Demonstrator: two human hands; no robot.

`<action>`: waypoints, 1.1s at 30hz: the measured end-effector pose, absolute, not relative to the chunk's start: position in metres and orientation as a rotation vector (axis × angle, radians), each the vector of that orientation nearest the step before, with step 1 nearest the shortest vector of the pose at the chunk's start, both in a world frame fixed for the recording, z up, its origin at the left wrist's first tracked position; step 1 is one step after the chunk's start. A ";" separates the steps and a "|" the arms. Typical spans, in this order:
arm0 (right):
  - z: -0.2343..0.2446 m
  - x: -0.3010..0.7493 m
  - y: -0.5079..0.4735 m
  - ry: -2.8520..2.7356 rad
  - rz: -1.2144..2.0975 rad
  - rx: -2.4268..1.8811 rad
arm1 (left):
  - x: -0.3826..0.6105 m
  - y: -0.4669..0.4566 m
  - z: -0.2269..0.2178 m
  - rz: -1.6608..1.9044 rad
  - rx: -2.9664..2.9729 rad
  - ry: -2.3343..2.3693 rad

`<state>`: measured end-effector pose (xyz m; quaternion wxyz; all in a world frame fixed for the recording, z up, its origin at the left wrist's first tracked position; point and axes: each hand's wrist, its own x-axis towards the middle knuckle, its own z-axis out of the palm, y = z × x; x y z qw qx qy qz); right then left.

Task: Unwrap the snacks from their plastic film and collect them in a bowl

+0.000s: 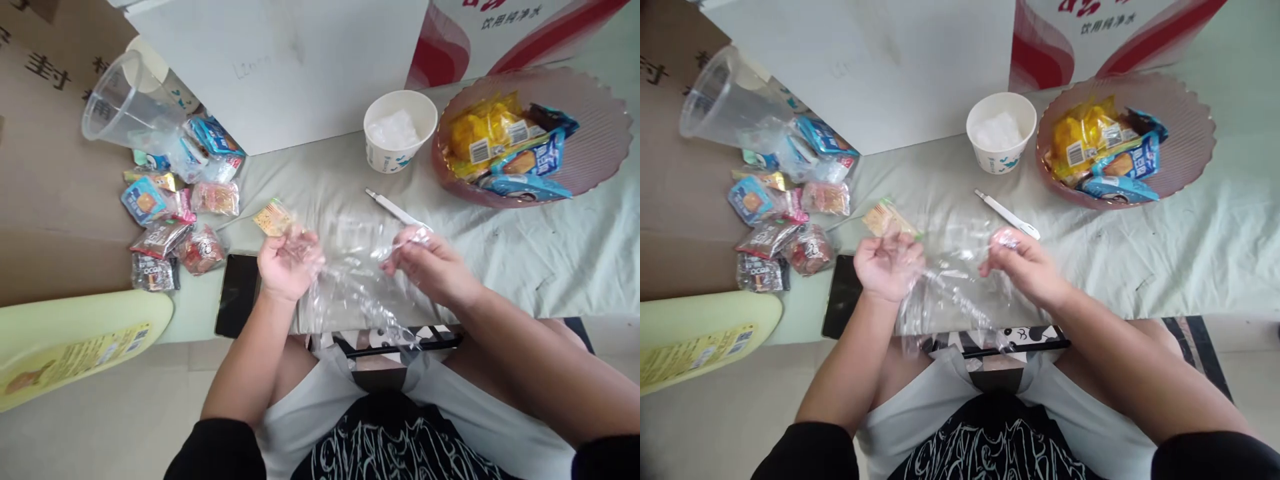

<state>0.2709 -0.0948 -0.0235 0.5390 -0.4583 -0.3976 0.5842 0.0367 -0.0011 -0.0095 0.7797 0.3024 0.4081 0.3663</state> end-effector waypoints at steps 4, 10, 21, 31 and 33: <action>-0.025 0.286 -0.087 -0.797 1.194 -1.227 | 0.043 0.004 -0.006 0.741 0.852 0.857; -0.018 0.289 -0.088 -0.805 1.189 -1.260 | 0.061 -0.013 -0.020 0.439 0.719 0.859; -0.030 0.280 -0.098 -0.991 1.035 -1.262 | 0.065 -0.012 -0.015 0.832 0.826 1.075; -0.034 0.275 -0.100 -1.087 1.015 -1.361 | 0.068 -0.008 -0.012 0.983 0.676 1.037; -0.031 0.267 -0.101 -1.099 1.024 -1.418 | 0.069 -0.007 -0.013 1.022 0.691 1.025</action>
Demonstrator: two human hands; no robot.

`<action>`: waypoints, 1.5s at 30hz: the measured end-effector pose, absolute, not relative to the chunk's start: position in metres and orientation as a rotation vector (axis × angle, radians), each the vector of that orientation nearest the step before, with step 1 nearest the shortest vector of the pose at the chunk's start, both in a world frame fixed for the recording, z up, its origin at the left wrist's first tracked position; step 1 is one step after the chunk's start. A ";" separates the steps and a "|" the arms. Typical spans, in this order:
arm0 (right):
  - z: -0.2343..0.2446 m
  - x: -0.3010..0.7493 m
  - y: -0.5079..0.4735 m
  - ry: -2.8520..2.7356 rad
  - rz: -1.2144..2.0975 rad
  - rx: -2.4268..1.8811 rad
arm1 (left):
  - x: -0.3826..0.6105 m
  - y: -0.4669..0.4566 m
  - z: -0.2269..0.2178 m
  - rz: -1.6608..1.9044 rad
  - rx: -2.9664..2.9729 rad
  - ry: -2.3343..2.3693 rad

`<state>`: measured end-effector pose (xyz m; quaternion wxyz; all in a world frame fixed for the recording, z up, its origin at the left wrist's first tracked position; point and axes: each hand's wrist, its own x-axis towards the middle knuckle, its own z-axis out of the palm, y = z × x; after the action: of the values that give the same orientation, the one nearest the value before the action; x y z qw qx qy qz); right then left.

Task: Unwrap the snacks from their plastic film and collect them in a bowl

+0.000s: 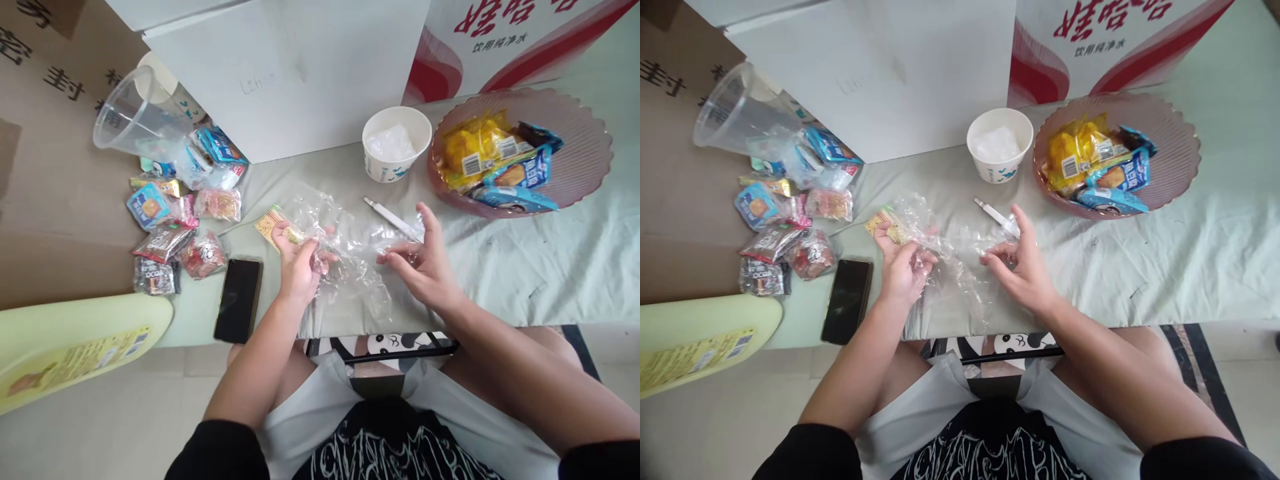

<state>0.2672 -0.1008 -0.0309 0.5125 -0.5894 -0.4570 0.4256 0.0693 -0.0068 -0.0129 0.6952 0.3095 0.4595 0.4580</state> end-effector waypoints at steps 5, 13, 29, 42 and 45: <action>-0.027 0.268 -0.091 -0.899 1.029 -1.428 | 0.063 -0.003 -0.018 1.055 0.811 0.975; -0.025 0.308 -0.073 -0.614 1.065 -1.406 | 0.056 -0.002 -0.022 0.992 0.903 0.999; -0.008 0.317 -0.098 -1.512 0.585 -1.322 | 0.017 0.006 -0.027 1.179 1.848 1.237; -0.018 0.320 -0.096 -1.677 0.157 -1.527 | 0.002 0.014 -0.018 1.112 2.004 1.216; -0.011 0.321 -0.099 -1.652 0.274 -1.471 | 0.000 0.014 -0.020 1.109 1.826 1.117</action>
<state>0.3210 -0.0992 -0.0108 0.4407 -0.5924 -0.6653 0.1105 0.0003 0.0136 -0.0197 0.3573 0.7075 0.4329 0.4295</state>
